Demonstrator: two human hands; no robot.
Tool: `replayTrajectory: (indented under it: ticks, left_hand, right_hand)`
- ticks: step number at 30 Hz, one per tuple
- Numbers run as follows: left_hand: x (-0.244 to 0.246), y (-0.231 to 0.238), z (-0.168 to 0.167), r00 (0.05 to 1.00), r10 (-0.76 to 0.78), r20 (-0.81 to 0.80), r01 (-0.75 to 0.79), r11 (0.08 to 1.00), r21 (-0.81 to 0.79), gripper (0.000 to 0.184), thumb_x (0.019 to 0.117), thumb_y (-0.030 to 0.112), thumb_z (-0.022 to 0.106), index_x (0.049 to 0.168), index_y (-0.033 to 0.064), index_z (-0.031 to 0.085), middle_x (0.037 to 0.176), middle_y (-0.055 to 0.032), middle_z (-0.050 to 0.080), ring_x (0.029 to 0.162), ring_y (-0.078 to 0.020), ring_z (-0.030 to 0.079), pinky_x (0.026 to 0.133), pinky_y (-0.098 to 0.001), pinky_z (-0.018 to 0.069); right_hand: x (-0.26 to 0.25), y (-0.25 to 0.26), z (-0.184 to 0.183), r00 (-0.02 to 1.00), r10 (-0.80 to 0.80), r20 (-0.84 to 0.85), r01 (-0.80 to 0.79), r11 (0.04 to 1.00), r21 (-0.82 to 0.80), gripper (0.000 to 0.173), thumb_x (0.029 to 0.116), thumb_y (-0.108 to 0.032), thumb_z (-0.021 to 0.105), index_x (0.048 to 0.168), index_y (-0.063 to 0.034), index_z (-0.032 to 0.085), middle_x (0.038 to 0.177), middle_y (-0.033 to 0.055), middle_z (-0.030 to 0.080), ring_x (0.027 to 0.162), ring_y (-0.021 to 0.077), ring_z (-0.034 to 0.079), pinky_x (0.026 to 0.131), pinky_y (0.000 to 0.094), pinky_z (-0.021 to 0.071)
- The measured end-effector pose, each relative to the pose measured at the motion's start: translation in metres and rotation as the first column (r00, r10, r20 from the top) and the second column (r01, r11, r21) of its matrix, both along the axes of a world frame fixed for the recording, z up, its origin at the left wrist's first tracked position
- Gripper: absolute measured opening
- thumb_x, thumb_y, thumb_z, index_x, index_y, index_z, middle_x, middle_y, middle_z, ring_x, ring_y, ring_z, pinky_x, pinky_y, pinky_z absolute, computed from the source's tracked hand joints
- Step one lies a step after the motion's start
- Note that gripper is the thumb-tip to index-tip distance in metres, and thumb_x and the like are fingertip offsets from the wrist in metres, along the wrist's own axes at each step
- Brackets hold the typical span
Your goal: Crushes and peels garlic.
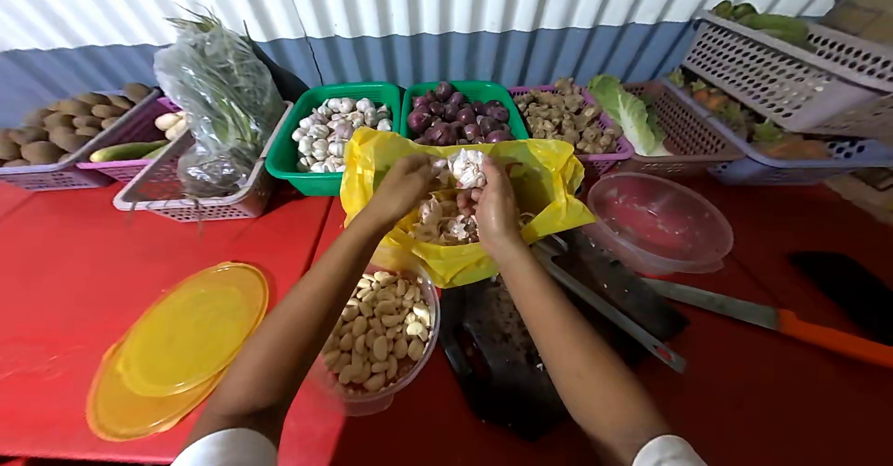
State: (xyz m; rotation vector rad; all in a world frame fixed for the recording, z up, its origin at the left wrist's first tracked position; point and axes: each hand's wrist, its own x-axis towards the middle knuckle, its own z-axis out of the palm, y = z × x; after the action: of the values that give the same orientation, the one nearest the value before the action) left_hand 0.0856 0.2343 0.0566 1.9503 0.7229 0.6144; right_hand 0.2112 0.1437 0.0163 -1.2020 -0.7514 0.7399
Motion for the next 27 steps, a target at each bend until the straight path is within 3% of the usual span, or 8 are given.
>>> replayTrajectory:
  ticks: [2, 6, 12, 15, 17, 19, 22, 27]
  left_hand:
    - [0.004, -0.005, 0.004, 0.996, 0.022, 0.086, -0.012, 0.993, -0.119, 0.044, 0.1119, 0.033, 0.037, 0.131, 0.0006, 0.06, 0.11, -0.0125, 0.067, 0.091, -0.0167, 0.068, 0.082, -0.0374, 0.058]
    - [0.016, -0.002, -0.014, 0.95, 0.024, 0.311, -0.03, 0.999, 0.014, 0.021, 0.1044, 0.015, 0.057, 0.097, -0.001, 0.07, 0.077, -0.0028, 0.067, 0.066, -0.0076, 0.064, 0.065, -0.0262, 0.0567]
    - [-0.003, -0.014, -0.01, 0.972, 0.033, 0.232, -0.038, 0.999, 0.018, 0.017, 0.1047, 0.014, 0.056, 0.104, 0.0056, 0.071, 0.086, 0.001, 0.067, 0.071, -0.0058, 0.061, 0.068, -0.0254, 0.0548]
    - [-0.006, -0.015, -0.01, 0.956, -0.03, 0.292, 0.046, 0.998, -0.049, 0.023, 0.1017, 0.007, 0.049, 0.093, 0.0158, 0.069, 0.082, 0.0109, 0.068, 0.067, 0.0003, 0.06, 0.062, -0.0175, 0.0523]
    - [-0.012, -0.009, -0.009, 0.969, -0.089, 0.232, 0.087, 0.996, 0.019, 0.02, 0.1007, 0.007, 0.05, 0.095, 0.0182, 0.065, 0.084, 0.0155, 0.067, 0.069, 0.0039, 0.06, 0.063, -0.015, 0.0517]
    - [-0.016, 0.003, -0.012, 0.985, -0.149, 0.081, 0.127, 0.964, 0.235, 0.014, 0.0971, 0.008, 0.059, 0.109, 0.0057, 0.066, 0.098, 0.0083, 0.069, 0.084, 0.0026, 0.064, 0.076, -0.019, 0.0559]
    - [-0.016, 0.013, -0.017, 0.989, -0.106, -0.106, 0.144, 0.874, 0.463, 0.033, 0.0951, 0.021, 0.065, 0.112, -0.0072, 0.068, 0.126, -0.0243, 0.063, 0.117, -0.0282, 0.063, 0.096, -0.0446, 0.0539]
    - [-0.012, 0.008, -0.016, 0.993, 0.061, -0.101, 0.022, 0.743, 0.669, 0.028, 0.1017, 0.014, 0.056, 0.115, -0.0084, 0.068, 0.104, -0.0293, 0.07, 0.095, -0.0432, 0.069, 0.086, -0.0612, 0.0529]
  right_hand:
    - [0.0, -0.001, 0.0, 1.0, 0.02, 0.019, -0.02, 1.0, 0.007, 0.048, 0.1102, -0.048, 0.034, 0.14, -0.0117, 0.043, 0.103, 0.0047, 0.059, 0.064, 0.0083, 0.055, 0.059, 0.0248, 0.0507]
    - [0.0, -0.002, 0.0, 0.995, 0.075, -0.058, -0.072, 0.996, 0.053, 0.043, 0.111, -0.047, 0.03, 0.133, -0.0151, 0.048, 0.09, -0.0007, 0.06, 0.064, 0.0057, 0.056, 0.058, 0.0218, 0.0491]
    - [-0.013, -0.003, 0.007, 0.871, 0.21, -0.443, -0.151, 0.975, 0.166, 0.046, 0.1104, -0.05, 0.028, 0.111, -0.0147, 0.057, 0.067, -0.0044, 0.053, 0.05, 0.0027, 0.048, 0.047, 0.0179, 0.0429]
    - [0.007, 0.001, 0.013, 0.645, 0.345, -0.682, -0.155, 0.933, 0.325, 0.054, 0.1108, -0.049, 0.026, 0.076, -0.014, 0.048, 0.051, -0.0048, 0.041, 0.038, 0.003, 0.037, 0.038, 0.016, 0.0324]
    - [0.024, 0.0, 0.017, 0.66, 0.328, -0.676, -0.151, 0.939, 0.308, 0.054, 0.111, -0.047, 0.027, 0.071, -0.0146, 0.044, 0.05, -0.0049, 0.039, 0.037, 0.0031, 0.034, 0.037, 0.0164, 0.03]
    - [0.027, -0.006, 0.021, 0.783, 0.244, -0.573, -0.165, 0.968, 0.187, 0.046, 0.112, -0.043, 0.03, 0.085, -0.0107, 0.049, 0.058, -0.003, 0.044, 0.043, 0.0042, 0.039, 0.041, 0.0177, 0.035]
    - [0.017, -0.011, 0.022, 0.932, 0.195, -0.305, -0.197, 0.98, 0.022, 0.035, 0.111, -0.029, 0.045, 0.129, 0.0002, 0.052, 0.08, 0.0048, 0.052, 0.058, 0.0082, 0.047, 0.053, 0.0223, 0.0426]
    - [0.013, -0.013, 0.023, 0.978, 0.202, 0.043, -0.199, 0.978, -0.067, 0.052, 0.1019, -0.014, 0.063, 0.144, 0.0093, 0.044, 0.131, 0.03, 0.059, 0.114, 0.0305, 0.062, 0.099, 0.0437, 0.0507]
